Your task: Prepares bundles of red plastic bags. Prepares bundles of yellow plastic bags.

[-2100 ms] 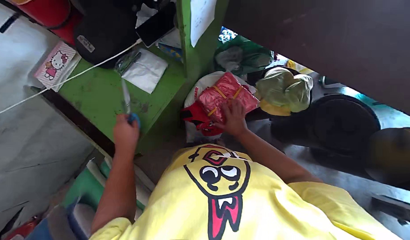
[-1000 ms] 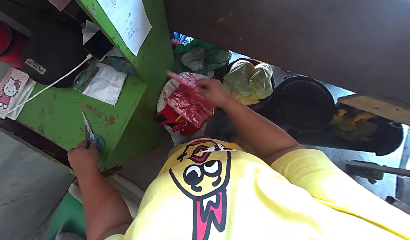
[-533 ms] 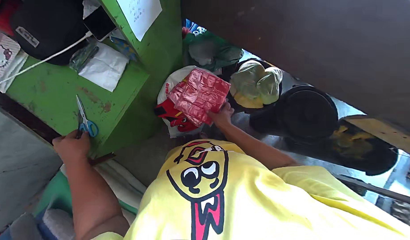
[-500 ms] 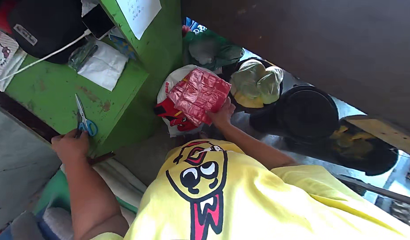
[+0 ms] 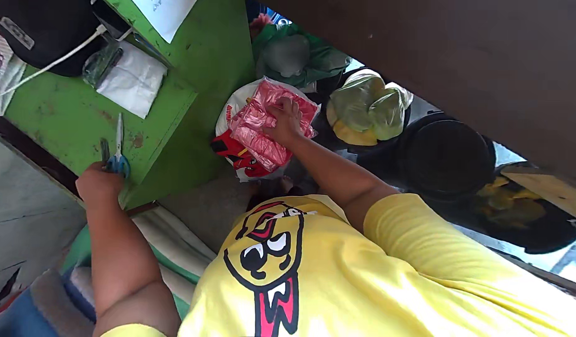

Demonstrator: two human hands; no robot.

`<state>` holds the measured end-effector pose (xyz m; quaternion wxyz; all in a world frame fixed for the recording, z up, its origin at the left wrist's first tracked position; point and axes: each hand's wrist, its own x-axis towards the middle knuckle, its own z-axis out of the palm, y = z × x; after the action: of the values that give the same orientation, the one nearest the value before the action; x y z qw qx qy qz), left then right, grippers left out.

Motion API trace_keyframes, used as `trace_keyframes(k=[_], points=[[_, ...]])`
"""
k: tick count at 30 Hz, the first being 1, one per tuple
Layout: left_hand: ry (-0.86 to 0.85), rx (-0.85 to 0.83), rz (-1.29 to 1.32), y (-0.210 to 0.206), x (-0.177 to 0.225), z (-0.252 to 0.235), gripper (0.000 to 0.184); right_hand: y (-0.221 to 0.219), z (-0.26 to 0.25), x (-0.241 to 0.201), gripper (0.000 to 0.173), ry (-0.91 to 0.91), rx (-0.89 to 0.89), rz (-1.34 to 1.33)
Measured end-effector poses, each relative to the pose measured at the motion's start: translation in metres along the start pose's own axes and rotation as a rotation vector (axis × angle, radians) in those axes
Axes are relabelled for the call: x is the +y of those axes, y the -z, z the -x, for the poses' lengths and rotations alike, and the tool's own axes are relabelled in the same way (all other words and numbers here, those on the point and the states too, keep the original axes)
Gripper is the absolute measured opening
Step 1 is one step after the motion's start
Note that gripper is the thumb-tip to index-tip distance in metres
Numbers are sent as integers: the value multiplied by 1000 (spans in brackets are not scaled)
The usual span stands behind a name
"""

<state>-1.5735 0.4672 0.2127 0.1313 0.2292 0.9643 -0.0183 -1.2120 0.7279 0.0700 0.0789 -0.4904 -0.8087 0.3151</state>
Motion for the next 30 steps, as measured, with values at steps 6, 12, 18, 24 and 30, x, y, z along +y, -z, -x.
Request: trace_keyframes(k=[6,12,18,24,30], points=[[-43,-134,-101,6,15,9,55,11,-20,-2,27,192,-148,97],[-88,-266,360,-34,31,101,64,22,-41,6,36,156,-354,-148],[-305,-547,341,-104,110,168,51,41,-59,10,32,275,-448,-300],[-343,-548,114,-144,169,165,54,20,-58,35,39,498,-276,-306],[-347,-355,8,-136,204,150,58,11,-49,46,49,602,-155,-295]])
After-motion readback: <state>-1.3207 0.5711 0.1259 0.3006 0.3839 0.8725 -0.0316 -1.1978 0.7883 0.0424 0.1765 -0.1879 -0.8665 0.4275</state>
